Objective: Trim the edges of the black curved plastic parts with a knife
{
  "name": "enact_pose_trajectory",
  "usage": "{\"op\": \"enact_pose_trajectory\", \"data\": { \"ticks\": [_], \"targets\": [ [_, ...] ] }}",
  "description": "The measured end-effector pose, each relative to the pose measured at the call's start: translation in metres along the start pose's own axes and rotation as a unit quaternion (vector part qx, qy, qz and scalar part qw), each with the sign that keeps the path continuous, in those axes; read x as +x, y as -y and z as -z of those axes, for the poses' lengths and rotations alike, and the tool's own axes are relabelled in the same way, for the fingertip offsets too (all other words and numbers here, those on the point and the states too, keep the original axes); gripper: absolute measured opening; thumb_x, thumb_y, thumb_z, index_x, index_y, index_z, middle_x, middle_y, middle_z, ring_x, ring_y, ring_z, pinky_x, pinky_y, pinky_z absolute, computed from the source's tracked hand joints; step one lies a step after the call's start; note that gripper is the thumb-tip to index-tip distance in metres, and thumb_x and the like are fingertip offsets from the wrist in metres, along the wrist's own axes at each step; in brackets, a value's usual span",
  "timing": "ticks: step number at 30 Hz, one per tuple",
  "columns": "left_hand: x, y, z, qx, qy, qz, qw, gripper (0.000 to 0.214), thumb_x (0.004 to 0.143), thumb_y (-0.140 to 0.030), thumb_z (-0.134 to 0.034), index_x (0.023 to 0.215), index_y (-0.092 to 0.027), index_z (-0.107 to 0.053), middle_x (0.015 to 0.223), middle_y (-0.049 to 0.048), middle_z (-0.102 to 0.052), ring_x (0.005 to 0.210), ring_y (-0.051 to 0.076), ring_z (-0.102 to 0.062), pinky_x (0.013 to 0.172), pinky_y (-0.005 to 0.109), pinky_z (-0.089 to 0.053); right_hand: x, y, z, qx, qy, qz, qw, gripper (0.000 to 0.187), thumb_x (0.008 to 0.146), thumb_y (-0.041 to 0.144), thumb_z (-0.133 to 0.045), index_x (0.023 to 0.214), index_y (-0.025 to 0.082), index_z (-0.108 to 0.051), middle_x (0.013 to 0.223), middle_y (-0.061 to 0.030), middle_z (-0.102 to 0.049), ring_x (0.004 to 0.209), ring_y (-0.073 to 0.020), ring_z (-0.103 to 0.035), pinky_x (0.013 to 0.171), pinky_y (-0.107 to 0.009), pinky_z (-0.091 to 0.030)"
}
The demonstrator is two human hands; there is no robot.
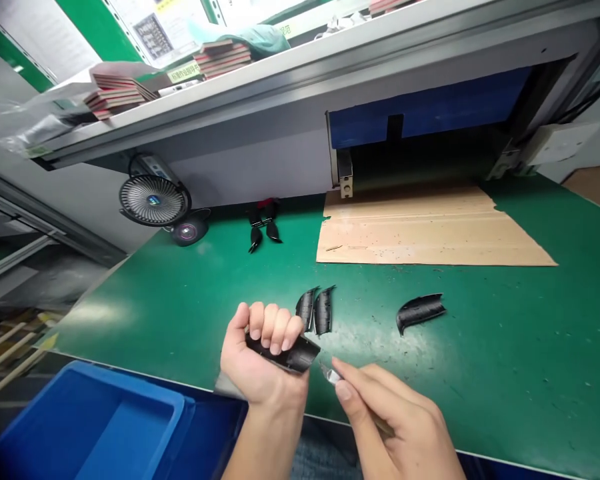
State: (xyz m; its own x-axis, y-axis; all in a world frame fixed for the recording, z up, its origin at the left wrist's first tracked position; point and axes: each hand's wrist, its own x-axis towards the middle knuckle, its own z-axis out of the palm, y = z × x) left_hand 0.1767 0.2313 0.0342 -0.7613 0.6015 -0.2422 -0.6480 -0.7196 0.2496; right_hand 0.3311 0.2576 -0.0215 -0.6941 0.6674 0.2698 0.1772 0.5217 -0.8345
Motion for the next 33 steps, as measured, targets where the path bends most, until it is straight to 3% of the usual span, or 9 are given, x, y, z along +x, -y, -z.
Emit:
{"op": "enact_pose_trajectory", "data": {
  "ticks": [3,6,11,17,23,26,29,31,33],
  "targets": [
    [-0.005,0.0,-0.001,0.035,0.04,-0.022,0.998,0.041,0.087,-0.031,-0.041,0.052,-0.019,-0.023,0.045,-0.0068,-0.014,0.034,0.007,-0.014,0.034,0.02,-0.019,0.004,0.008,-0.002,0.017,0.049,-0.03,0.998,0.023,0.093,0.031,-0.051,0.114,0.031,-0.062,0.073,0.0029,-0.057,0.068,-0.0114,-0.061,0.072,-0.017,-0.053],
    [-0.009,0.0,-0.001,0.071,0.064,-0.04,0.995,0.043,0.089,-0.035,-0.037,0.052,-0.019,-0.023,0.043,-0.0061,-0.014,0.033,0.007,-0.015,0.033,0.021,-0.02,0.009,0.012,-0.001,0.026,0.102,-0.061,0.993,0.02,0.094,0.035,-0.047,0.092,0.028,-0.065,0.07,0.003,-0.056,0.062,-0.0121,-0.058,0.059,-0.018,-0.05],
    [-0.013,-0.003,0.001,0.107,0.089,-0.062,0.988,0.044,0.089,-0.037,-0.036,0.052,-0.019,-0.024,0.044,-0.0056,-0.015,0.033,0.008,-0.017,0.034,0.022,-0.022,0.013,0.015,-0.001,0.019,0.12,-0.091,0.988,0.034,0.095,0.039,-0.043,0.067,0.022,-0.05,0.066,0.0032,-0.054,0.061,-0.0132,-0.053,0.056,-0.022,-0.043],
    [-0.014,-0.001,0.004,0.128,0.084,-0.073,0.986,0.044,0.091,-0.037,-0.033,0.052,-0.019,-0.022,0.045,-0.0058,-0.012,0.034,0.009,-0.015,0.036,0.023,-0.021,0.015,0.023,-0.003,-0.031,0.068,-0.066,0.995,0.034,0.096,0.035,-0.042,0.065,0.022,-0.049,0.057,0.0043,-0.048,0.052,-0.0123,-0.048,0.05,-0.025,-0.035],
    [-0.015,0.004,0.006,0.147,0.094,-0.076,0.982,0.045,0.091,-0.038,-0.032,0.052,-0.019,-0.021,0.045,-0.0056,-0.011,0.035,0.009,-0.015,0.038,0.023,-0.022,0.013,0.024,-0.004,-0.086,0.041,-0.104,0.99,0.03,0.096,0.036,-0.042,0.073,0.025,-0.057,0.06,0.0045,-0.049,0.053,-0.0121,-0.048,0.055,-0.026,-0.036],
    [-0.015,0.004,0.004,0.139,0.076,-0.073,0.985,0.045,0.091,-0.037,-0.034,0.052,-0.019,-0.021,0.045,-0.0057,-0.011,0.036,0.008,-0.015,0.038,0.023,-0.022,0.009,0.02,-0.006,-0.139,0.007,-0.032,0.99,0.022,0.096,0.033,-0.043,0.084,0.026,-0.06,0.064,0.0042,-0.052,0.052,-0.0116,-0.05,0.051,-0.026,-0.035],
    [-0.01,0.002,0.003,0.118,0.023,-0.058,0.991,0.045,0.09,-0.036,-0.04,0.053,-0.019,-0.02,0.046,-0.0065,-0.011,0.037,0.008,-0.014,0.039,0.021,-0.022,0.001,0.018,-0.009,-0.253,-0.071,0.074,0.962,0.015,0.094,0.026,-0.049,0.103,0.021,-0.061,0.075,0.0008,-0.061,0.058,-0.0127,-0.056,0.055,-0.027,-0.036],
    [-0.005,-0.001,0.003,0.103,-0.012,-0.041,0.994,0.046,0.088,-0.036,-0.045,0.054,-0.019,-0.019,0.047,-0.0071,-0.011,0.038,0.007,-0.014,0.039,0.02,-0.022,-0.004,0.019,-0.012,-0.305,-0.137,0.125,0.934,0.024,0.087,0.017,-0.061,0.111,0.018,-0.059,0.081,-0.0015,-0.065,0.065,-0.0139,-0.058,0.064,-0.028,-0.039],
    [0.0,-0.003,0.004,0.089,-0.035,-0.02,0.995,0.046,0.086,-0.035,-0.048,0.054,-0.019,-0.019,0.046,-0.0075,-0.011,0.038,0.006,-0.014,0.039,0.019,-0.022,-0.005,0.022,-0.015,-0.282,-0.206,0.133,0.928,0.035,0.081,0.007,-0.066,0.112,0.02,-0.059,0.082,-0.0021,-0.066,0.07,-0.0147,-0.059,0.072,-0.028,-0.042]
  ]
}}
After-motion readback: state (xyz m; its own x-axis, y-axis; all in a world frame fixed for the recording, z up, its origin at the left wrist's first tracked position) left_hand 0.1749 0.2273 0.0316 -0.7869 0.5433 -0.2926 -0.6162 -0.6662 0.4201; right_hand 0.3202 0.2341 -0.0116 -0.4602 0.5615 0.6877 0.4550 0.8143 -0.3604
